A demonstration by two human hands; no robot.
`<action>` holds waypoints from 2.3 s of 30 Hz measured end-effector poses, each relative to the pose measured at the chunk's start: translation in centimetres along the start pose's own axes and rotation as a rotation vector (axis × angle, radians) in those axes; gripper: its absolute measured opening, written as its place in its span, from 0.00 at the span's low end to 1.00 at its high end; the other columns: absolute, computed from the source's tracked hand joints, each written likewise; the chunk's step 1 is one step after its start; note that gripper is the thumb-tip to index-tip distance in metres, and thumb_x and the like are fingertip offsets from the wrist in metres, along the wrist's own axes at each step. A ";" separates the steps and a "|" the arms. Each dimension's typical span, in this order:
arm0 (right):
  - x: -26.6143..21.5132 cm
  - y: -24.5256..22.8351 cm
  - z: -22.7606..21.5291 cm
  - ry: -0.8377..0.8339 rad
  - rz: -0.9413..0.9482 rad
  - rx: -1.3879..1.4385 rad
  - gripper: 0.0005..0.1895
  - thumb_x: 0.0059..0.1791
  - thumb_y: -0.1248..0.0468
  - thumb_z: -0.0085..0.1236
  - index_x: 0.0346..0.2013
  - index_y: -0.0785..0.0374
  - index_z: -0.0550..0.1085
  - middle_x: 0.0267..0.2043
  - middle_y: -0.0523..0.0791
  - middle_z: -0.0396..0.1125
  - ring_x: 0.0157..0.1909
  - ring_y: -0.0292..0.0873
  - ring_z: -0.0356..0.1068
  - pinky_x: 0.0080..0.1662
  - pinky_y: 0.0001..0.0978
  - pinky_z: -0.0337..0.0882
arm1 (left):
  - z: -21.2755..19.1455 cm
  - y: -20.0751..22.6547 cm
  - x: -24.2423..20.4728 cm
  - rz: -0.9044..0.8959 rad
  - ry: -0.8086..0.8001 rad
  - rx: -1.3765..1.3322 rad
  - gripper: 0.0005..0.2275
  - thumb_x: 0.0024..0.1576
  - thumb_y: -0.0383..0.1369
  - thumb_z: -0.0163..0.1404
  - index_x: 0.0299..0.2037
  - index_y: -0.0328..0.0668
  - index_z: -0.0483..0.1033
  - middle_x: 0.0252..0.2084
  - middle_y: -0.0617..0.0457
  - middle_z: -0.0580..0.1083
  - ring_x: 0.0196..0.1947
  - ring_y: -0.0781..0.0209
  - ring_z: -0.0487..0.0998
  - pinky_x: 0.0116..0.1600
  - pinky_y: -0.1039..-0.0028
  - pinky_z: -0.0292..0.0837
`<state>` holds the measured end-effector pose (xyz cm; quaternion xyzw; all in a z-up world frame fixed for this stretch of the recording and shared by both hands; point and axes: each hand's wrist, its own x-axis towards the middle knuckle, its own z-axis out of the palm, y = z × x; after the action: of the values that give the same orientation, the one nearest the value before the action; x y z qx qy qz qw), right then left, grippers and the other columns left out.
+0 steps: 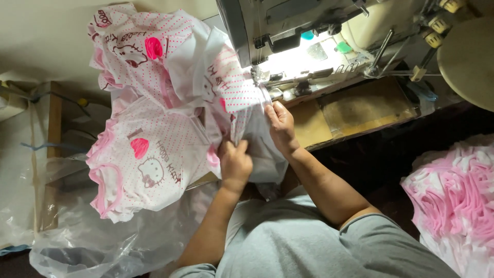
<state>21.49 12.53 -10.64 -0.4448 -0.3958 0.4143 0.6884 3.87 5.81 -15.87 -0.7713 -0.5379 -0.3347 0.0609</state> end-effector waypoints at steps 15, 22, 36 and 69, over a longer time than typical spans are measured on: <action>0.9 -1.2 -1.4 -0.031 0.022 -0.098 0.15 0.56 0.63 0.54 0.24 0.57 0.71 0.18 0.35 0.53 0.23 0.31 0.51 0.27 0.21 0.55 | -10.3 1.6 4.9 -0.010 -0.426 0.043 0.23 0.54 0.26 0.42 0.58 0.67 0.73 0.60 0.37 0.66 0.46 0.35 0.80 0.45 0.48 0.75; -1.2 -5.5 -2.3 -0.002 0.074 -0.042 0.07 0.43 0.75 0.55 0.32 0.62 0.75 0.24 0.38 0.57 0.28 0.32 0.55 0.31 0.22 0.59 | -11.2 -0.1 1.3 -0.135 -0.596 0.280 0.09 0.46 0.35 0.49 0.34 0.68 0.77 0.43 0.55 0.68 0.45 0.47 0.74 0.48 0.49 0.72; -2.1 -2.3 -3.3 -0.033 0.124 0.112 0.18 0.37 0.79 0.51 0.40 0.65 0.72 0.29 0.39 0.60 0.33 0.31 0.60 0.37 0.19 0.61 | -8.8 2.4 11.4 0.151 0.197 -0.169 0.15 0.50 0.25 0.49 0.48 0.46 0.80 0.61 0.39 0.68 0.56 0.44 0.74 0.60 0.59 0.70; -2.9 -5.9 -3.5 -0.073 0.180 0.078 0.11 0.44 0.76 0.44 0.36 0.61 0.69 0.29 0.41 0.64 0.30 0.33 0.61 0.34 0.22 0.62 | 1.6 -0.1 26.9 -0.003 -0.100 0.228 0.12 0.43 0.23 0.47 0.36 0.42 0.79 0.39 0.44 0.70 0.39 0.38 0.70 0.34 0.52 0.74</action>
<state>25.02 7.33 -6.66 -0.4361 -0.3626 0.5053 0.6504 9.83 27.77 -1.48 -0.7745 -0.5758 -0.2324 0.1208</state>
